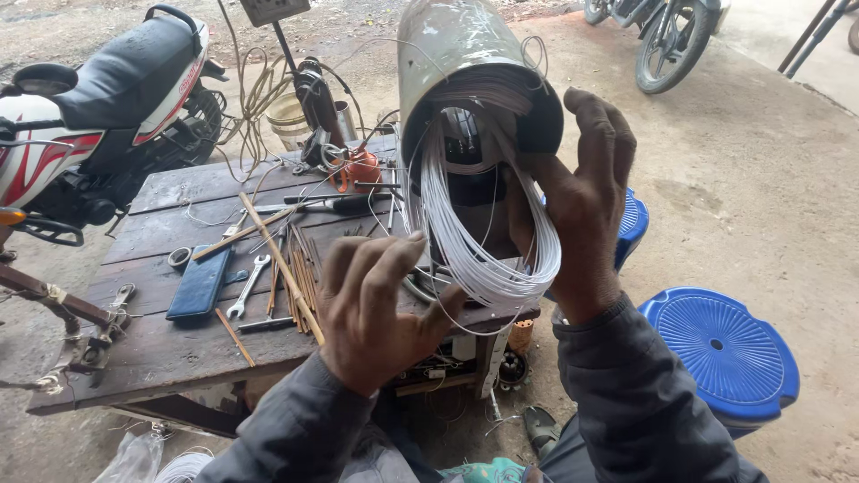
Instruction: The person winds white wire around a cylindrical metal drum mounted on a bench. They hold a coil of wire, feed it into the drum, push and arrange the wire inside with a wooden stick, pull loops of wire tight by hand, and adjust the wound wire on the drum.
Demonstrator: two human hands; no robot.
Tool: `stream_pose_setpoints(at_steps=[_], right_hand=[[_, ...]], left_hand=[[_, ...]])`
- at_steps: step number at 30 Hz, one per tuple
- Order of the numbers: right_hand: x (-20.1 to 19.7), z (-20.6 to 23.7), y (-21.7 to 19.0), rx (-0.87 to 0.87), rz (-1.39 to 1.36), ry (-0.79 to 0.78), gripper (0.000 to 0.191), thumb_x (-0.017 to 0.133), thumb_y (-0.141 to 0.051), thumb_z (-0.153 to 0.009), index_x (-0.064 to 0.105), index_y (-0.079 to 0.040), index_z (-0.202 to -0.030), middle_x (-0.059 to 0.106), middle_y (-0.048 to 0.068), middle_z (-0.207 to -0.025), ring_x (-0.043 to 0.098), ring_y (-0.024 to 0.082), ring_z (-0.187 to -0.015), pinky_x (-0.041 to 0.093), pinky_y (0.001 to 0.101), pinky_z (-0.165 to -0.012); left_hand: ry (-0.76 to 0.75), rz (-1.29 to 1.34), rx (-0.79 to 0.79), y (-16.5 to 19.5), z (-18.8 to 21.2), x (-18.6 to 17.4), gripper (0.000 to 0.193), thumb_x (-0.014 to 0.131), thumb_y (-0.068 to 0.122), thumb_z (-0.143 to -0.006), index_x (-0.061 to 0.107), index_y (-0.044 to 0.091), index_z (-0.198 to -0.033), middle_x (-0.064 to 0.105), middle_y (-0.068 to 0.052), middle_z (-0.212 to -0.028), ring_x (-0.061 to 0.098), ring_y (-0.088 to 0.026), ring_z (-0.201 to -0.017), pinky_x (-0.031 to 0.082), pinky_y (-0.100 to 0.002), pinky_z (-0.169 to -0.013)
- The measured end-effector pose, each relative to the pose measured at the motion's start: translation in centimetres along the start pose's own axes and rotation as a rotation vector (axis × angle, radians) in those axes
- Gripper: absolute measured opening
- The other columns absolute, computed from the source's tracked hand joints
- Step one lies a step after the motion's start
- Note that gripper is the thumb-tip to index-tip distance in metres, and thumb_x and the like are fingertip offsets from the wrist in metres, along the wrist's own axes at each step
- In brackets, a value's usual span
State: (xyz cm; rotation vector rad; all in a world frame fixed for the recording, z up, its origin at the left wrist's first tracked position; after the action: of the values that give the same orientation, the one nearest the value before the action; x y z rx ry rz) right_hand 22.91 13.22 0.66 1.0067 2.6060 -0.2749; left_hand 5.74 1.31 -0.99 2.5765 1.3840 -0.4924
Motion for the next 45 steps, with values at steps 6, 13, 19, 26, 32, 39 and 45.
stream_pose_setpoints(at_steps=[6,13,19,26,32,39,45], right_hand=[[0.5,-0.4,1.0,0.034,-0.016,0.038,0.022,0.079,-0.031,-0.106,0.079,-0.009,-0.103,0.059,0.018,-0.144,0.046,0.034,-0.141,0.047,0.0441,-0.116],[0.5,-1.0,1.8,0.105,-0.112,-0.045,0.029,0.078,-0.037,-0.105,0.079,-0.009,-0.101,0.061,0.019,-0.143,0.047,0.038,-0.141,0.049,0.0399,-0.096],[0.6,0.1,-0.5,-0.025,0.005,0.062,0.021,0.076,-0.024,-0.103,0.079,-0.003,-0.103,0.058,0.017,-0.145,0.047,0.034,-0.135,0.049,0.0452,-0.11],[0.3,-0.1,-1.1,-0.018,0.013,0.055,0.014,0.078,-0.021,-0.104,0.077,-0.008,-0.107,0.049,0.019,-0.149,0.042,0.037,-0.141,0.043,0.0447,-0.117],[-0.4,0.6,-1.4,0.022,0.079,0.0,0.017,0.08,-0.023,-0.103,0.078,-0.011,-0.114,0.044,0.015,-0.145,0.039,0.034,-0.137,0.039,0.0472,-0.115],[-0.2,0.7,-0.9,0.062,-0.014,0.033,0.016,0.08,-0.023,-0.102,0.077,-0.009,-0.11,0.04,0.021,-0.15,0.035,0.039,-0.145,0.036,0.0499,-0.122],[0.0,0.3,-0.6,0.038,-0.044,0.037,0.014,0.077,-0.019,-0.103,0.076,-0.006,-0.107,0.039,0.025,-0.16,0.031,0.044,-0.151,0.034,0.0541,-0.127]], left_hand=[[0.017,0.801,-0.479,0.4,0.1,1.4,0.062,0.081,0.024,-0.088,0.041,0.003,-0.13,0.073,-0.014,-0.105,0.074,-0.018,-0.093,0.059,-0.029,-0.071],[-0.062,0.388,-0.332,0.8,2.0,0.7,0.049,0.078,0.01,-0.084,0.06,0.002,-0.129,0.071,-0.022,-0.121,0.071,-0.027,-0.109,0.057,-0.034,-0.084],[-0.335,0.503,-0.201,1.1,4.3,0.4,0.032,0.07,0.007,-0.094,0.068,0.009,-0.125,0.076,-0.013,-0.122,0.075,-0.022,-0.109,0.06,-0.036,-0.092],[-0.106,-0.279,0.079,-5.2,-3.1,-1.0,0.041,0.076,0.03,-0.096,0.065,-0.002,-0.12,0.056,-0.011,-0.103,0.056,-0.025,-0.095,0.05,-0.039,-0.076],[-0.309,-0.662,0.295,-3.5,-7.3,1.6,0.018,0.072,0.018,-0.099,0.072,0.005,-0.111,0.051,-0.004,-0.099,0.055,-0.02,-0.096,0.045,-0.033,-0.069],[-0.329,-0.673,0.162,-4.0,-7.8,2.8,0.015,0.071,0.018,-0.099,0.073,0.004,-0.098,0.053,-0.011,-0.131,0.045,-0.029,-0.126,0.043,-0.046,-0.094],[-0.193,-0.405,-0.037,-4.7,-7.2,3.5,0.014,0.07,0.022,-0.111,0.077,0.012,-0.119,0.036,-0.018,-0.163,0.027,-0.037,-0.153,0.03,-0.053,-0.126]])
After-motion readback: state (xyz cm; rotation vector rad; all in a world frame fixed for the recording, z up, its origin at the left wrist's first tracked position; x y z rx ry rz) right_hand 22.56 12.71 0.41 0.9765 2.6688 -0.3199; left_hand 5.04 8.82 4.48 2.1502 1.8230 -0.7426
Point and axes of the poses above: each hand's wrist, its own z-axis away from the middle knuckle, its own x-axis out of the palm, y = z × x, the point moved 5 cm from there along -z, towards the middle knuckle
